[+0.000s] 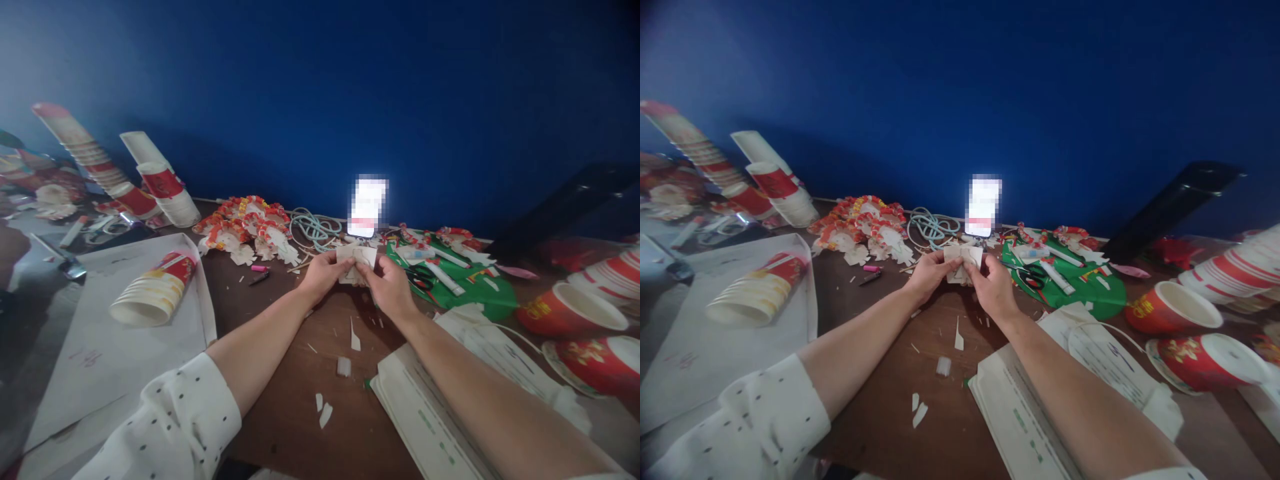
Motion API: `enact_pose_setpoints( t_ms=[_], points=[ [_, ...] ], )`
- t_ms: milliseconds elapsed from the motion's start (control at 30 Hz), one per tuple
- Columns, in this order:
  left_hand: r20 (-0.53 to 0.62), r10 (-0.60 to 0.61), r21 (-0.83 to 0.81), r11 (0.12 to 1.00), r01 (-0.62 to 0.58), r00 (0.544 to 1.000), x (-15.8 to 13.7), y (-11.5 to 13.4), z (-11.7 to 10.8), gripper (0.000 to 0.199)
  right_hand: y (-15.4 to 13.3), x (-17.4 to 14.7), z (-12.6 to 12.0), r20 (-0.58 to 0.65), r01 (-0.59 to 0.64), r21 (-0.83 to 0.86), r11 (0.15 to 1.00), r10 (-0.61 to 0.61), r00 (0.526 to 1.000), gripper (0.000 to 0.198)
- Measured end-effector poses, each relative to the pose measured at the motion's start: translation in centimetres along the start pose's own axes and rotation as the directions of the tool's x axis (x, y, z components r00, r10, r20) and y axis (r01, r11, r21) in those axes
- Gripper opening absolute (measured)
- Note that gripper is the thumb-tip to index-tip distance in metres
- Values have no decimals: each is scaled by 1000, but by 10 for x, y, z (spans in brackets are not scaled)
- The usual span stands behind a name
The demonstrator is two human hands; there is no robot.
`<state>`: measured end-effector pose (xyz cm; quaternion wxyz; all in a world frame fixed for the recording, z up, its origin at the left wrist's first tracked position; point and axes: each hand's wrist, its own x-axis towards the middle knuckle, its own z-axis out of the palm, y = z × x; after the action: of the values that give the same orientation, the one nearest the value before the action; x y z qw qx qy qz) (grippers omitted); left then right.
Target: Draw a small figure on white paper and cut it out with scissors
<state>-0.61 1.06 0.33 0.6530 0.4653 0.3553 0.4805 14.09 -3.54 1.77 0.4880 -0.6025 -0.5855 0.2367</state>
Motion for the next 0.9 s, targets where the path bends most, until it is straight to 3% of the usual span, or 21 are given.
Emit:
enact_pose_setpoints(
  t_ms=[200,467,900],
  points=[
    [-14,-17,2,1000,17,1000,1,0,1,31,0,0,1,22,0,54,999,-1,1000,41],
    [-36,2,122,993,2,999,5,-8,-4,34,-2,0,1,39,-25,89,996,21,999,48],
    [-63,18,188,982,-6,998,6,-8,-5,28,4,1,3,43,-5,55,998,3,999,47]
  ],
)
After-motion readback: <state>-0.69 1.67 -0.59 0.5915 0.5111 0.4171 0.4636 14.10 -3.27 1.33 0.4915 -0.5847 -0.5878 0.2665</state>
